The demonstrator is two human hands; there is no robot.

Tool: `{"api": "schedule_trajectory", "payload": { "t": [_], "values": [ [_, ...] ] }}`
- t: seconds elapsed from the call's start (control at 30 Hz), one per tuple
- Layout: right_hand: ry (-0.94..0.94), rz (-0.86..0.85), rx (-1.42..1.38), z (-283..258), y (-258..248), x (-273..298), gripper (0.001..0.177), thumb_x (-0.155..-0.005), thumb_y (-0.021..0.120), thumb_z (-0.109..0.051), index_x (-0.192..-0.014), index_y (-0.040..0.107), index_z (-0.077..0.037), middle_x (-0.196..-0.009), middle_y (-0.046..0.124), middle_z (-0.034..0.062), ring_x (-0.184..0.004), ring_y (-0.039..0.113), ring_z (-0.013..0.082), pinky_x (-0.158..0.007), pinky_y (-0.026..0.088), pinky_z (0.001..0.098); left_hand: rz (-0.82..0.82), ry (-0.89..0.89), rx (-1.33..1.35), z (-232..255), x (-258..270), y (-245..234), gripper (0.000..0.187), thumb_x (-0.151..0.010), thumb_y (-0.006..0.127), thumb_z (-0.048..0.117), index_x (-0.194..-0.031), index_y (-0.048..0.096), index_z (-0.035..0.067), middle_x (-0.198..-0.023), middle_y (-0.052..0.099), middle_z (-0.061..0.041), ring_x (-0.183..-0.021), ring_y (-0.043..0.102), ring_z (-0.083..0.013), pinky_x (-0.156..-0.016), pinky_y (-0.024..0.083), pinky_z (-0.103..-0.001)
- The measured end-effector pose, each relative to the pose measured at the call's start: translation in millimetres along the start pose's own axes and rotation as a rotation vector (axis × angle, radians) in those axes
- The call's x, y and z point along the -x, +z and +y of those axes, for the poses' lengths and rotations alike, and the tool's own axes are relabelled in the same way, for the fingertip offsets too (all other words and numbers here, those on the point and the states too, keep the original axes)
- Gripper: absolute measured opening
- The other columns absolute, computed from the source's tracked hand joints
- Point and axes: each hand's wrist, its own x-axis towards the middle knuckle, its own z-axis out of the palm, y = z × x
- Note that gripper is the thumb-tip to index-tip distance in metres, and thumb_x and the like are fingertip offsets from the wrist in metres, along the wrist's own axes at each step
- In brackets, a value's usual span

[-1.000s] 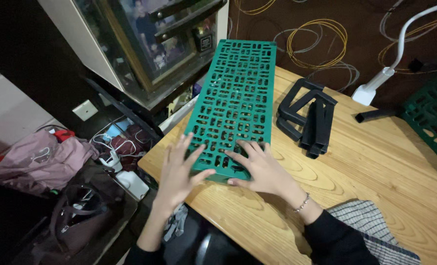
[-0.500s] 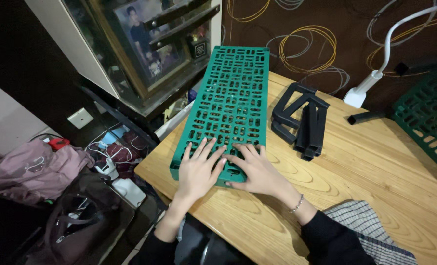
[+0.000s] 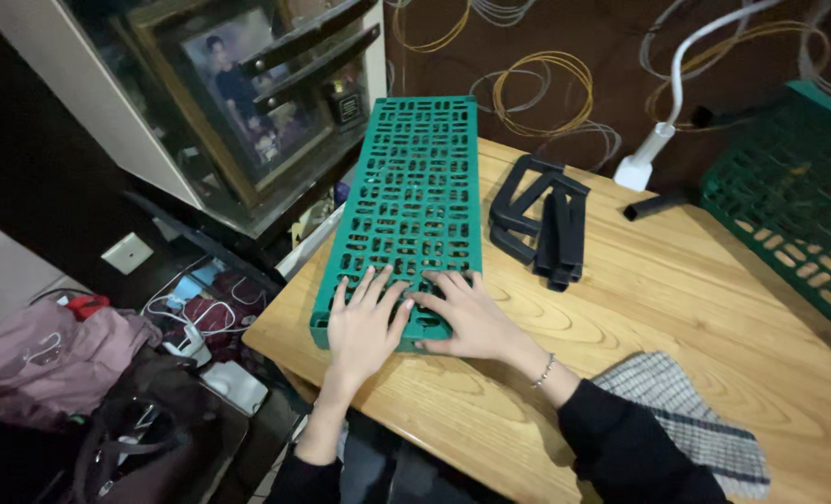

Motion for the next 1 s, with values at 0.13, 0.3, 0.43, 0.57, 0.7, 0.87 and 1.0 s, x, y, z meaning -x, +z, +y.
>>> {"api": "schedule_trajectory", "payload": {
  "t": [0.13, 0.3, 0.43, 0.57, 0.7, 0.87, 1.0],
  "values": [
    [-0.007, 0.025, 0.009, -2.1, 0.2, 5.0, 0.075, -0.078, 0.078, -0.053, -0.139, 0.059, -0.013, -0.148, 0.046, 0.0229, -0.134, 0.045, 0.0382, -0.109, 0.032, 0.0553, 0.013, 0.014, 0.018, -3.6, 2.2, 3.3, 0.033, -0.099, 0.058, 0.034, -0.124, 0.071, 0.016, -0.136, 0.065, -0.013, -0.131, 0.058, -0.0333, -0.111, 0.037, -0.055],
    [0.04, -0.049, 0.054, -8.7, -8.5, 23.8, 0.07, -0.091, 0.069, -0.049, -0.15, 0.051, -0.016, -0.152, 0.042, 0.0242, -0.139, 0.04, 0.0411, -0.107, 0.035, 0.0576, -0.133, 0.045, 0.028, -0.2, -4.1, -2.7, 0.034, -0.096, 0.061, 0.036, -0.121, 0.071, 0.014, -0.132, 0.066, -0.013, -0.129, 0.056, -0.0339, -0.112, 0.034, -0.055],
    [0.12, -0.091, 0.063, -5.0, -26.1, 54.4, 0.068, -0.093, 0.065, -0.046, -0.152, 0.047, -0.017, -0.154, 0.04, 0.0236, -0.138, 0.041, 0.039, -0.105, 0.035, 0.0558, -0.229, 0.114, 0.052, 28.4, -10.5, 2.2, 0.035, -0.095, 0.062, 0.035, -0.119, 0.069, 0.01, -0.125, 0.067, -0.013, -0.123, 0.058, -0.0315, -0.114, 0.03, -0.058],
    [0.199, -0.095, 0.102, 4.0, -43.9, 95.5, 0.068, -0.094, 0.064, -0.042, -0.152, 0.045, -0.013, -0.152, 0.041, 0.0247, -0.135, 0.042, 0.039, -0.104, 0.036, 0.0543, -0.174, 0.314, 0.054, 72.5, -21.1, 26.0, 0.042, -0.091, 0.066, 0.037, -0.12, 0.068, 0.006, -0.123, 0.066, -0.019, -0.12, 0.059, -0.034, -0.111, 0.031, -0.059],
    [0.317, -0.138, 0.202, 13.0, -55.4, 145.0, 0.06, -0.093, 0.065, -0.04, -0.143, 0.052, -0.01, -0.146, 0.046, 0.0219, -0.132, 0.046, 0.0359, -0.103, 0.035, 0.0555, -0.258, 0.412, 0.201, 118.3, -29.8, 57.6, 0.038, -0.09, 0.067, 0.037, -0.116, 0.068, 0.01, -0.115, 0.067, -0.017, -0.109, 0.061, -0.0369, -0.105, 0.036, -0.056],
    [0.42, -0.094, 0.206, 22.8, -73.8, 212.8, 0.047, -0.09, 0.069, -0.037, -0.125, 0.063, -0.006, -0.138, 0.053, 0.0202, -0.127, 0.05, 0.036, -0.101, 0.036, 0.0555, -0.492, 0.566, 0.317, 186.9, -32.4, 92.5, 0.037, -0.09, 0.069, 0.037, -0.113, 0.064, 0.009, -0.106, 0.066, -0.016, -0.103, 0.064, -0.0364, -0.095, 0.042, -0.054],
    [0.485, -0.075, 0.232, 24.7, -91.0, 265.8, 0.044, -0.083, 0.073, -0.032, -0.12, 0.069, -0.009, -0.129, 0.059, 0.0183, -0.12, 0.054, 0.0352, -0.097, 0.036, 0.0575, -0.512, 0.718, 0.353, 242.2, -28.9, 103.4, 0.036, -0.09, 0.07, 0.036, -0.112, 0.063, 0.009, -0.106, 0.064, -0.018, -0.105, 0.063, -0.0356, -0.094, 0.043, -0.053]
  ]
}}
